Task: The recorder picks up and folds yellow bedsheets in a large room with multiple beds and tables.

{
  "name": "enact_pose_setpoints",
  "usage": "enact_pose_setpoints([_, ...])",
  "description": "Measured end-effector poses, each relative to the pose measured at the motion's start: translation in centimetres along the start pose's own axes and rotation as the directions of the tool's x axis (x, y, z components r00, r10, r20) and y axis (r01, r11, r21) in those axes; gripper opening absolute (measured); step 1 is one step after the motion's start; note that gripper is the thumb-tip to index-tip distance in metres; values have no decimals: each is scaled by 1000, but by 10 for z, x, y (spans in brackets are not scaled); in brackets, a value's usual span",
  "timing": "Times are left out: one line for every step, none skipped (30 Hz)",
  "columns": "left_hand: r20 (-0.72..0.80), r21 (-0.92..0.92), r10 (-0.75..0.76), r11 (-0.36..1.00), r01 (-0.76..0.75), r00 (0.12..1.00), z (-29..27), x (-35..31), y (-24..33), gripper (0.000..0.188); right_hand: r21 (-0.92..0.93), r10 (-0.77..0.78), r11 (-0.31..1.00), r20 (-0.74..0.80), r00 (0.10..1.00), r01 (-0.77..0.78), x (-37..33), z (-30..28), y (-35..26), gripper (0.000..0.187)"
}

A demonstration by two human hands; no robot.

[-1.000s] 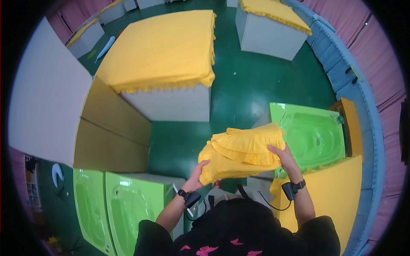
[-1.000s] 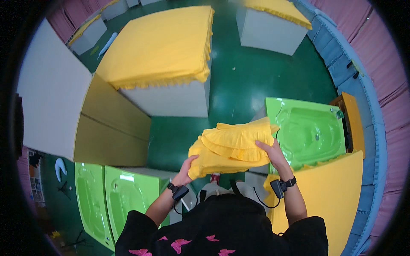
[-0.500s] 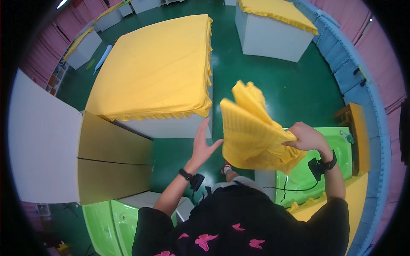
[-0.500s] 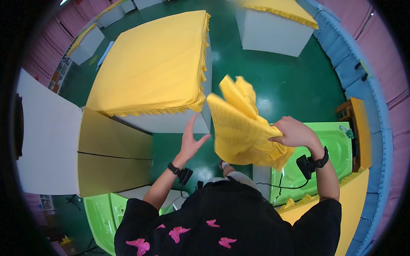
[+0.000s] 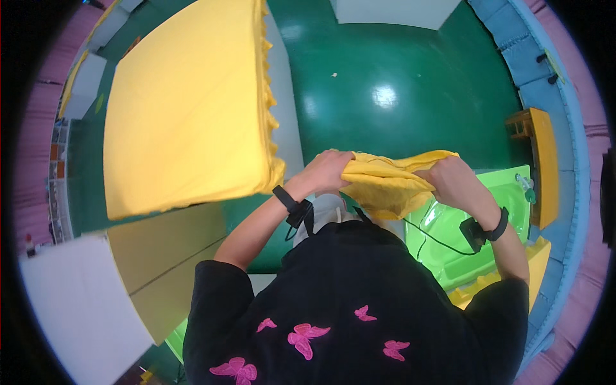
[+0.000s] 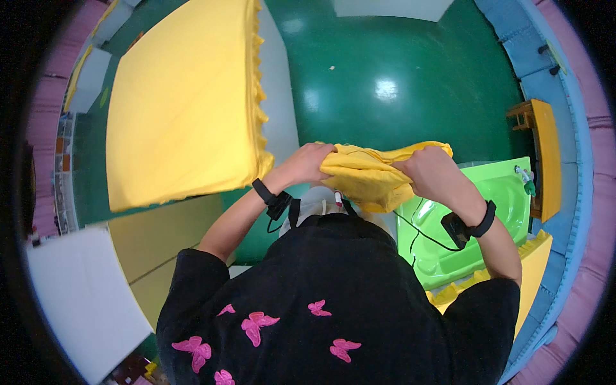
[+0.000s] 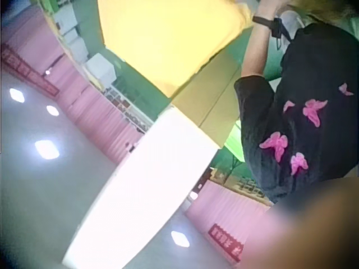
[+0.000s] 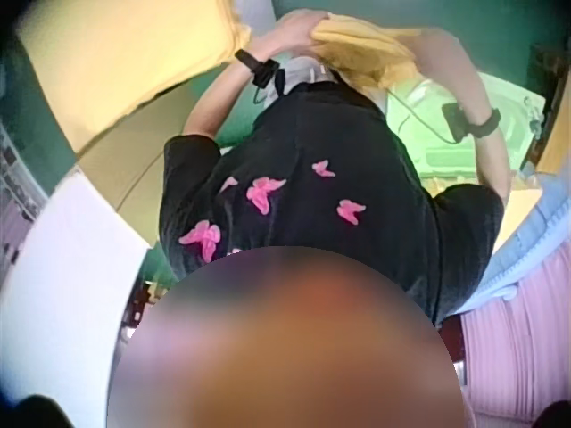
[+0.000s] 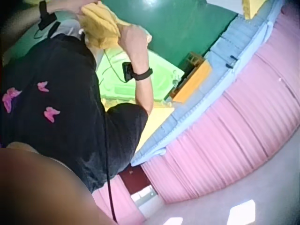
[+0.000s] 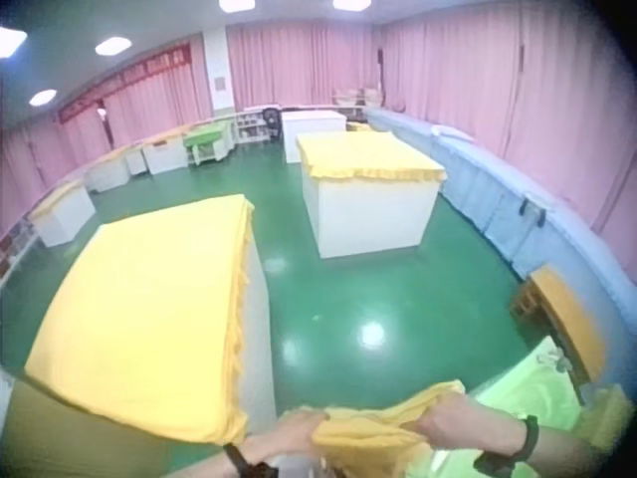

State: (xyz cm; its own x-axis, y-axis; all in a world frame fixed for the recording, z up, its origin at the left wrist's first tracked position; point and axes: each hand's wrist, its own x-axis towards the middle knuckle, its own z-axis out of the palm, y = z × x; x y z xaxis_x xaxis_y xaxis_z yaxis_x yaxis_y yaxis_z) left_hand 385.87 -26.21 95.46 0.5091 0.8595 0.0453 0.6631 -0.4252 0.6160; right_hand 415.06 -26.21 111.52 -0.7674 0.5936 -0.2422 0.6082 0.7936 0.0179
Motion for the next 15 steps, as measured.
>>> enact_pose_setpoints([14, 38, 17, 999, -18, 1000, 2, 14, -8, 43, -3, 38, 999, -24, 999, -38, -5, 10, 15, 45])
enact_pose_setpoints([28, 76, 33, 996, -35, 999, 4, 27, -15, 30, -5, 74, 997, -48, 996, -75, -10, 17, 29, 49])
enact_pose_setpoints([46, 73, 44, 996, -47, 998, 5, 43, -16, 30, 7, 92, 996, -44, 995, -91, -14, 20, 45, 49])
enact_pose_setpoints([32, 107, 69, 992, -72, 997, 7, 58, -16, 27, 44, 126, 991, -77, 989, -123, -19, 22, 61, 53])
enact_pose_setpoints([19, 140, 94, 986, -96, 995, 11, 74, -16, 23, 81, 160, 985, -108, 981, -152, -25, 26, 77, 57])
enact_pose_setpoints([37, 136, 102, 985, -106, 994, 10, 91, -9, 23, 94, 176, 982, -103, 979, -166, -31, 35, 94, 57])
enact_pose_setpoints([11, 245, 131, 961, -130, 991, 5, 107, 4, 22, 160, 233, 964, -126, 964, -212, -41, 47, 111, 59])
enact_pose_setpoints([-12, 350, 164, 925, -150, 986, 2, 125, 19, 21, 225, 290, 941, -145, 946, -254, -51, 61, 129, 61])
enact_pose_setpoints([5, 346, 172, 924, -163, 985, 1, 141, 34, 21, 237, 305, 934, -139, 942, -268, -64, 71, 149, 61])
enact_pose_setpoints([38, 386, 226, 895, -223, 973, 0, 157, 53, 21, 312, 351, 904, -151, 924, -292, -81, 78, 169, 60])
enact_pose_setpoints([72, 423, 281, 860, -284, 957, -2, 176, 71, 21, 386, 398, 867, -159, 904, -314, -95, 85, 189, 60])
enact_pose_setpoints([92, 418, 290, 857, -301, 953, -11, 199, 88, 21, 398, 416, 856, -154, 896, -329, -106, 85, 209, 60])
enact_pose_setpoints([218, 399, 312, 836, -376, 925, -25, 225, 107, 20, 412, 414, 852, -152, 898, -323, -119, 82, 229, 59])
enact_pose_setpoints([342, 373, 331, 811, -451, 879, -37, 253, 128, 20, 427, 415, 846, -153, 897, -319, -134, 76, 250, 59])
enact_pose_setpoints([425, 337, 352, 794, -507, 834, -60, 279, 148, 19, 478, 441, 807, -96, 892, -347, -141, 63, 262, 58])
